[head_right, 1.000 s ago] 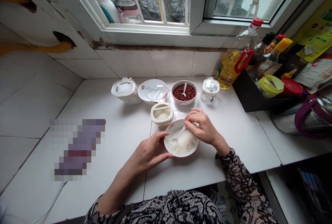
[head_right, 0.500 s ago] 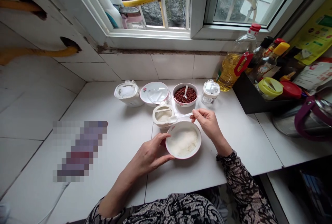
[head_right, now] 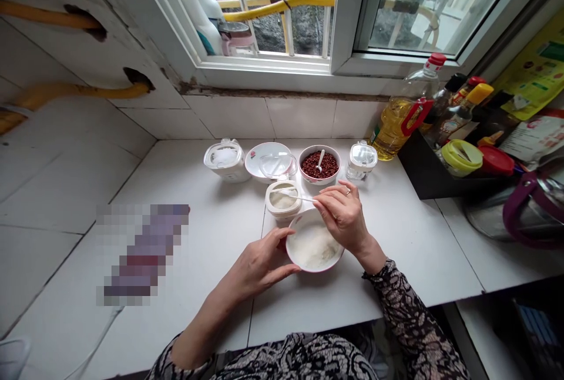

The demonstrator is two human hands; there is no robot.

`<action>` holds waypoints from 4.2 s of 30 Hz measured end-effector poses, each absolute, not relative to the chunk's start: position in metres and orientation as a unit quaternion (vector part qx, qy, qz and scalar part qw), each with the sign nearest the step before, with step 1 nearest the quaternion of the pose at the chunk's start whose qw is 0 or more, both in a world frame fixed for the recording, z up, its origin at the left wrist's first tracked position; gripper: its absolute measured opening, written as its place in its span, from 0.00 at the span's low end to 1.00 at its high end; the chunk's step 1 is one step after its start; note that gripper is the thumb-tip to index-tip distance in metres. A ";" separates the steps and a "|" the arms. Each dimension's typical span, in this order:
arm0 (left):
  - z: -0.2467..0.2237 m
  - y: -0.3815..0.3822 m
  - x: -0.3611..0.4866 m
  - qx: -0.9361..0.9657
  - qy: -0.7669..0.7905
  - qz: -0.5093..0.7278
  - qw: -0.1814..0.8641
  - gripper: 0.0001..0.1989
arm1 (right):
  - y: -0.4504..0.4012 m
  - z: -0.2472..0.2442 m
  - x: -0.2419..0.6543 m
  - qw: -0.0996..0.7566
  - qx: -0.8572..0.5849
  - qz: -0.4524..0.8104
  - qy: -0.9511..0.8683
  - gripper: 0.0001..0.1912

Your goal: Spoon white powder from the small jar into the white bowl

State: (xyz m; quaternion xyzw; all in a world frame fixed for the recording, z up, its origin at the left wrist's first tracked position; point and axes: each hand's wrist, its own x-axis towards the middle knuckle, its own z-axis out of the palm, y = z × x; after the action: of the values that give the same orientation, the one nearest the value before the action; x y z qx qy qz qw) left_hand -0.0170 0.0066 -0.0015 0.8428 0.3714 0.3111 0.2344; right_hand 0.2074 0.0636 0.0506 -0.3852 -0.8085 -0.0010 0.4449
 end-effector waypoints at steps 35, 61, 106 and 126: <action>-0.001 0.008 -0.020 0.843 0.370 0.303 0.248 0.24 | 0.061 0.054 0.222 0.380 -0.493 0.376 -0.687 0.21; -0.002 0.007 -0.018 0.839 0.370 0.314 0.245 0.24 | 0.064 0.050 0.210 0.459 -0.411 0.058 -0.785 0.07; -0.001 0.008 -0.017 0.840 0.367 0.312 0.251 0.25 | 0.064 0.051 0.216 0.429 -0.469 0.495 -0.593 0.24; -0.003 0.007 -0.017 0.842 0.371 0.310 0.240 0.25 | 0.063 0.046 0.210 0.453 -0.408 0.071 -0.789 0.07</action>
State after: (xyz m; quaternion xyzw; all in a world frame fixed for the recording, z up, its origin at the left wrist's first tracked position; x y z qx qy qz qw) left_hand -0.0170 0.0073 -0.0028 0.8417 0.3714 0.3101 0.2396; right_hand 0.2103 0.0628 0.0462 -0.4083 -0.7891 0.0713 0.4533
